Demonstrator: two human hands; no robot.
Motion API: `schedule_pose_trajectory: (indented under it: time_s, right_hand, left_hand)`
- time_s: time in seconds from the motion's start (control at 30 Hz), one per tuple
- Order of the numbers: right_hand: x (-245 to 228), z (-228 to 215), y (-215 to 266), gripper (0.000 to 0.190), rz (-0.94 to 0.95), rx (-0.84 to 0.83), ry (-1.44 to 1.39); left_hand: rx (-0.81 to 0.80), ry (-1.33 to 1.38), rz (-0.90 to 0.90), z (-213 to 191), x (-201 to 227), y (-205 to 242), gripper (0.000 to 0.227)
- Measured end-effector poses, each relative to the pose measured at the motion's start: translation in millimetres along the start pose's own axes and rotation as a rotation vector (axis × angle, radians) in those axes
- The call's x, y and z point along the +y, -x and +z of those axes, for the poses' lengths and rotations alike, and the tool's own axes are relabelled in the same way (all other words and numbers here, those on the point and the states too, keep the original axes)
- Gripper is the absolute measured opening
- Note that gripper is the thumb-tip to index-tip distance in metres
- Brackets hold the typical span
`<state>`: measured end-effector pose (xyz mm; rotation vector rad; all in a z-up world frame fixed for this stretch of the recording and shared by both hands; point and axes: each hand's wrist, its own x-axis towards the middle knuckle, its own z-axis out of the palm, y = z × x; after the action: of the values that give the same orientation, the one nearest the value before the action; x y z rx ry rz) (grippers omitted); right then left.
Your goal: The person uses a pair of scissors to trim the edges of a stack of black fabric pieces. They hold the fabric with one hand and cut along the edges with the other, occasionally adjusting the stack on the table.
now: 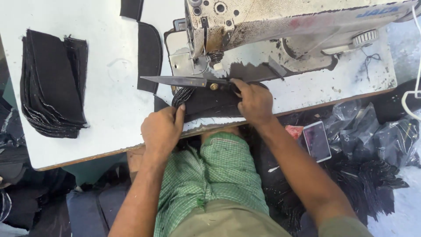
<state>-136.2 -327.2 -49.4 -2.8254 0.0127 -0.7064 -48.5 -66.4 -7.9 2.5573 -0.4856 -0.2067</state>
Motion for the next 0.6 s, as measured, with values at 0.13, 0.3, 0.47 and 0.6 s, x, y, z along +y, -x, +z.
schedule_pose_trajectory:
  time_s: [0.13,0.3,0.47,0.6]
  right_hand:
    - [-5.8,-6.5,1.1,0.052,-0.031,0.108,-0.019]
    - [-48.6,-1.9,-14.1,0.061,-0.016,0.123,-0.197]
    - [-70.5,39.2,-22.8,0.052,0.181,-0.083,-0.353]
    - [-65.5,48.2,-16.8,0.054,0.183,-0.094,-0.296]
  left_hand:
    - [-0.051,-0.033,-0.086,-1.8,4.3,-5.3,0.051]
    - [-0.126,-0.037,-0.131,0.5,5.1,-11.1,0.053]
    - [-0.353,0.148,-0.203,-17.9,0.1,-19.8,0.044]
    - [-0.678,0.600,-0.050,-17.8,-76.4,-18.9,0.029]
